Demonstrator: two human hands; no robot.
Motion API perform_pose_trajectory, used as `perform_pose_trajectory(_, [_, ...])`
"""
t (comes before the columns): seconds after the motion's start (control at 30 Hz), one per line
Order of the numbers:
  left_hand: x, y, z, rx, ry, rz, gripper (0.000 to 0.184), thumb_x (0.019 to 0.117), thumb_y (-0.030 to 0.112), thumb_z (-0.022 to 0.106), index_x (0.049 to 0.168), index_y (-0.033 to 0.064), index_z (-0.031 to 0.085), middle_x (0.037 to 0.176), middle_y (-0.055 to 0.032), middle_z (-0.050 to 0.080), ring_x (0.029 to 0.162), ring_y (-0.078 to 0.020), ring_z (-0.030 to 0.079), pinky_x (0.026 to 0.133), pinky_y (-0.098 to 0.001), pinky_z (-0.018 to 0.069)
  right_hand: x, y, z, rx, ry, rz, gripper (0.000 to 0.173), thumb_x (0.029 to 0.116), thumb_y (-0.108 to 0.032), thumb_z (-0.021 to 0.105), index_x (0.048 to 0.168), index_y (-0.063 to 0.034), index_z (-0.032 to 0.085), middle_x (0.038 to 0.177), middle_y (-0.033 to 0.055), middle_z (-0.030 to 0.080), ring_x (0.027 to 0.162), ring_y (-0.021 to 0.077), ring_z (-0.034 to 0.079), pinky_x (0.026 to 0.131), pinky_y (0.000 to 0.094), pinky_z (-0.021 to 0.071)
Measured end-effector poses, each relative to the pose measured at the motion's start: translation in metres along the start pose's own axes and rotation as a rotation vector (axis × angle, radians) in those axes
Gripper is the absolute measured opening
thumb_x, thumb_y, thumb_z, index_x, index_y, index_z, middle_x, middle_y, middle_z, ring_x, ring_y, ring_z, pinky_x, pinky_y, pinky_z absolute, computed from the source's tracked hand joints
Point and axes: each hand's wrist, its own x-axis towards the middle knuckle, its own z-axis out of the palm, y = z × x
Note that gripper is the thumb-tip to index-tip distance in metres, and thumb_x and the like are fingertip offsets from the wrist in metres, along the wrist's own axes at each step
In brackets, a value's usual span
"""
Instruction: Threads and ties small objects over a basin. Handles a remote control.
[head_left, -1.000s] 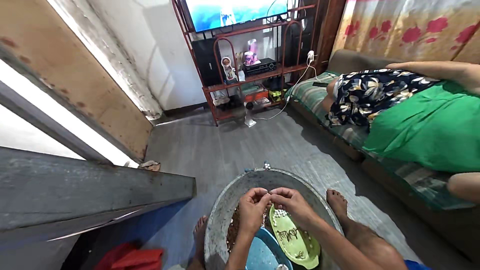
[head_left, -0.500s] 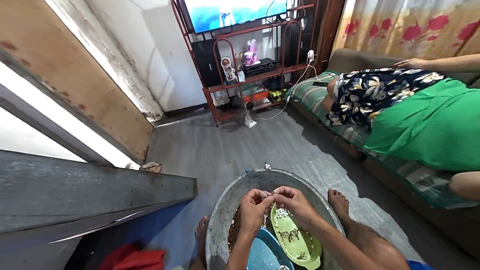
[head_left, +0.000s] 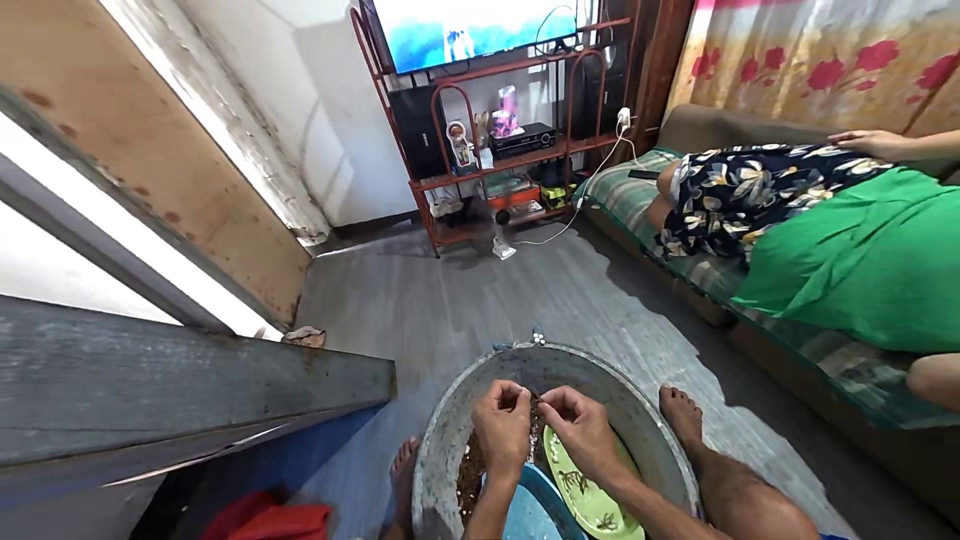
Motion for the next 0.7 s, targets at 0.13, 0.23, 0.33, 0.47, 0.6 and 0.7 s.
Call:
perform_pose_trajectory(0.13, [0.008, -0.001, -0.007, -0.203, -0.126, -0.127, 0.011, 0.0858, 0.0, 0.078, 0.094, 0.0003, 0.072, 0.082, -0.009, 0.074, 0.069, -0.0186, 0.073, 0.065, -0.034, 0.0648, 0.002, 0.0, -0.003, -0.028, 0.003, -0.018, 0.008, 0.0917, -0.017, 0.074, 0.098, -0.0122, 0.075, 0.083, -0.0032, 0.075, 0.071, 0.008, 0.07, 0.067, 0.0268, 0.0619])
perform_pose_trajectory(0.23, [0.011, -0.006, -0.016, -0.558, -0.327, -0.298, 0.042, 0.0871, -0.004, 0.075, 0.125, -0.0082, 0.059, 0.102, -0.0213, 0.071, 0.085, -0.0303, 0.073, 0.077, -0.0434, 0.0644, 0.005, 0.002, -0.011, 0.084, -0.041, 0.041, 0.012, 0.0929, -0.016, 0.074, 0.101, -0.0081, 0.075, 0.084, 0.003, 0.074, 0.071, 0.015, 0.07, 0.067, 0.0311, 0.0616])
perform_pose_trajectory(0.33, [0.006, -0.011, -0.013, -0.625, -0.454, -0.332, 0.056, 0.0817, -0.001, 0.079, 0.133, -0.0065, 0.056, 0.107, -0.0204, 0.071, 0.092, -0.0272, 0.071, 0.083, -0.0411, 0.0614, 0.007, 0.001, -0.016, 0.17, -0.074, 0.082, 0.013, 0.0934, -0.014, 0.074, 0.102, -0.0045, 0.075, 0.083, 0.0072, 0.074, 0.071, 0.0176, 0.07, 0.067, 0.0329, 0.0613])
perform_pose_trajectory(0.47, [0.003, -0.01, -0.008, -0.656, -0.436, -0.407, 0.041, 0.0842, -0.005, 0.076, 0.123, -0.0072, 0.064, 0.102, -0.0181, 0.071, 0.087, -0.024, 0.071, 0.079, -0.0384, 0.0617, 0.009, 0.001, -0.019, 0.272, -0.099, 0.132, 0.014, 0.092, -0.012, 0.075, 0.101, -0.0009, 0.074, 0.083, 0.0111, 0.073, 0.071, 0.0193, 0.069, 0.068, 0.034, 0.0605])
perform_pose_trajectory(0.6, [0.002, -0.009, -0.006, -0.658, -0.41, -0.447, 0.036, 0.0866, -0.001, 0.077, 0.12, -0.0065, 0.065, 0.094, -0.0163, 0.071, 0.08, -0.0216, 0.071, 0.075, -0.0367, 0.0618, 0.01, 0.002, -0.02, 0.344, -0.126, 0.187, 0.018, 0.0907, -0.013, 0.077, 0.102, 0.0011, 0.073, 0.084, 0.0121, 0.072, 0.072, 0.0194, 0.068, 0.069, 0.0342, 0.0596])
perform_pose_trajectory(0.7, [0.001, -0.01, -0.006, -0.671, -0.392, -0.462, 0.031, 0.0882, -0.002, 0.076, 0.118, -0.0064, 0.065, 0.093, -0.0175, 0.072, 0.077, -0.0216, 0.071, 0.073, -0.0358, 0.0617, 0.011, 0.002, -0.02, 0.368, -0.137, 0.194, 0.019, 0.0906, -0.013, 0.078, 0.102, 0.002, 0.073, 0.084, 0.0127, 0.072, 0.072, 0.0192, 0.068, 0.069, 0.0338, 0.0596])
